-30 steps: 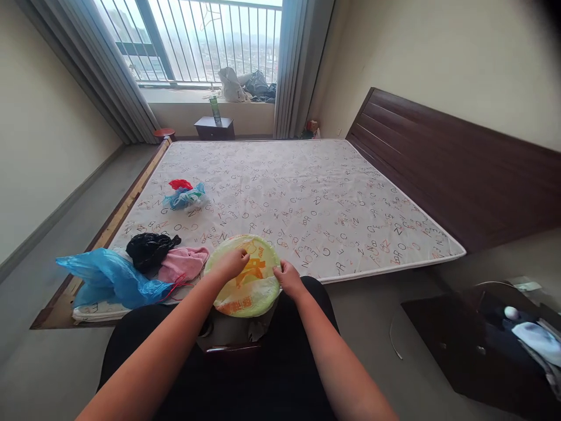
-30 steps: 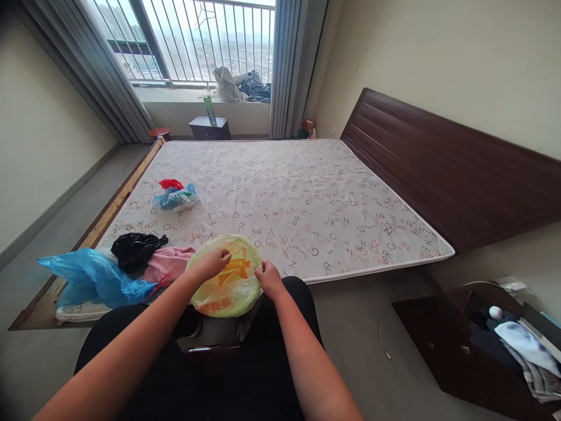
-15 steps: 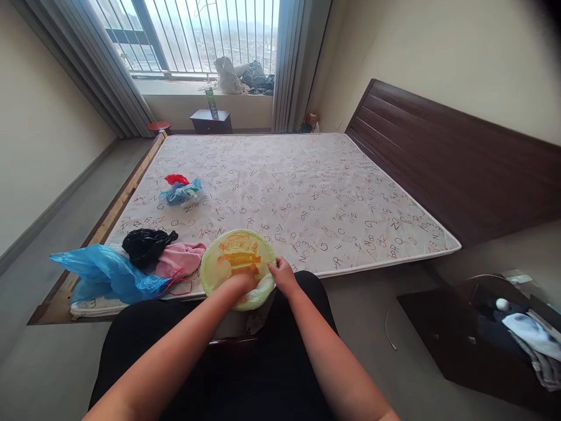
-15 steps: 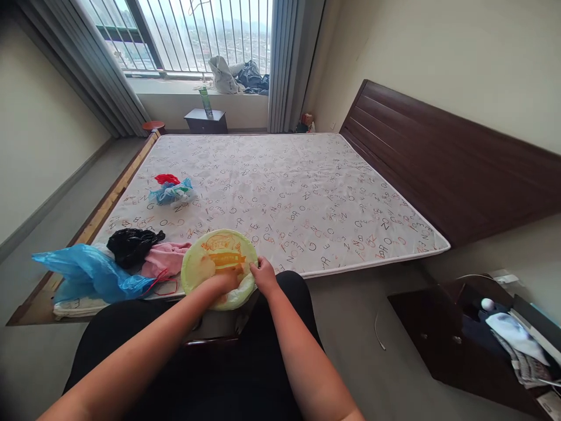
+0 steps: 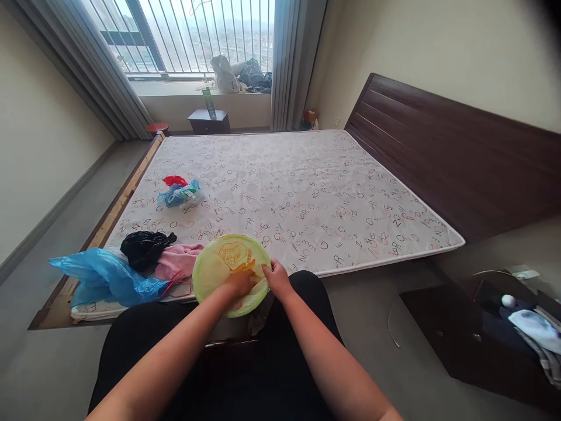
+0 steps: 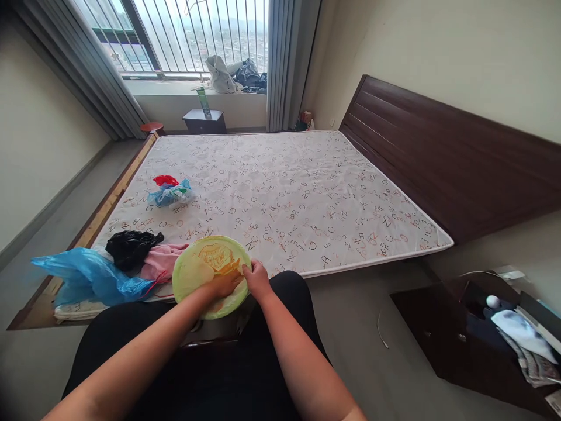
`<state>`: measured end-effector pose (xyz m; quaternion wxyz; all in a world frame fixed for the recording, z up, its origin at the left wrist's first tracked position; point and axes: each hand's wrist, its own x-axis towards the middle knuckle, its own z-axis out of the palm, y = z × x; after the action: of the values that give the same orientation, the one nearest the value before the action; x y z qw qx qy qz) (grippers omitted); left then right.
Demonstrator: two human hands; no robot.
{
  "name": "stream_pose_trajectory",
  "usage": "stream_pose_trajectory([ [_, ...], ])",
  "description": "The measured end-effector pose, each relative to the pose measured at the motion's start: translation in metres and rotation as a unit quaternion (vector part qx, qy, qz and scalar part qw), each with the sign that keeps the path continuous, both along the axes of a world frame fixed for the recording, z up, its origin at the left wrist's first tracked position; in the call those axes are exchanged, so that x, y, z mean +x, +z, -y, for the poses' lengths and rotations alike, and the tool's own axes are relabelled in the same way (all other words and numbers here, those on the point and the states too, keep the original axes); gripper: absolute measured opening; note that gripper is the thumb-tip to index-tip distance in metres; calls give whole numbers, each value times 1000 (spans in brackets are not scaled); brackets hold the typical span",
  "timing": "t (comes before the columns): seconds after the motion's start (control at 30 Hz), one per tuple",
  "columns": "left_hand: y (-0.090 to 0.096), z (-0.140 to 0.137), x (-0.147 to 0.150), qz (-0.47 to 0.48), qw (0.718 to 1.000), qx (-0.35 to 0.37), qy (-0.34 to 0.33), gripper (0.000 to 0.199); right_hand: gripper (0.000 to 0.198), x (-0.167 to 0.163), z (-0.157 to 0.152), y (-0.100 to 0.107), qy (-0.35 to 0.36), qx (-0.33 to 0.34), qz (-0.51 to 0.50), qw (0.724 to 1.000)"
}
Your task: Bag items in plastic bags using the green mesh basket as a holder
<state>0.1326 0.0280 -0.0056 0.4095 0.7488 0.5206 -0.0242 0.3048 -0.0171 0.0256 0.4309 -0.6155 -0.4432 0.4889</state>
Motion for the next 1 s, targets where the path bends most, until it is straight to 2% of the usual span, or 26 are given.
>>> stream_pose_trajectory([
  [0.1, 16, -10, -3, -93, 995, 16, 31, 46, 26, 5, -2, -4, -3, -18, -16, 1000],
  [0.2, 28, -23, -11, -151, 987, 45, 45, 63, 26, 7, -2, -7, 0, -27, -41, 999],
  [0.27, 30, -27, -15, -178, 982, 50, 40, 78, 26, 5, 0, -8, 3, -30, -53, 998],
  [0.37, 19, -24, -19, -216, 975, 47, -7, 96, 26, -2, 4, -10, 9, -19, -69, 997],
  [0.43, 7, -18, -20, -248, 966, 52, -46, 102, 26, -7, 7, -11, 17, -9, -72, 997],
  [0.57, -16, -8, -27, -284, 953, 70, -79, 99, 27, -12, 10, -12, 44, -7, -83, 996],
  [0.73, -35, -12, -39, -303, 944, 76, -110, 98, 29, -14, 10, -4, 57, 3, -74, 996],
  [0.9, -38, -13, -38, -301, 945, 71, -110, 93, 27, -13, 10, 5, 64, 15, -27, 997],
  [1.0, -31, -7, -30, -253, 957, 124, -67, 88, 26, -9, 9, 5, 53, 15, -5, 998],
])
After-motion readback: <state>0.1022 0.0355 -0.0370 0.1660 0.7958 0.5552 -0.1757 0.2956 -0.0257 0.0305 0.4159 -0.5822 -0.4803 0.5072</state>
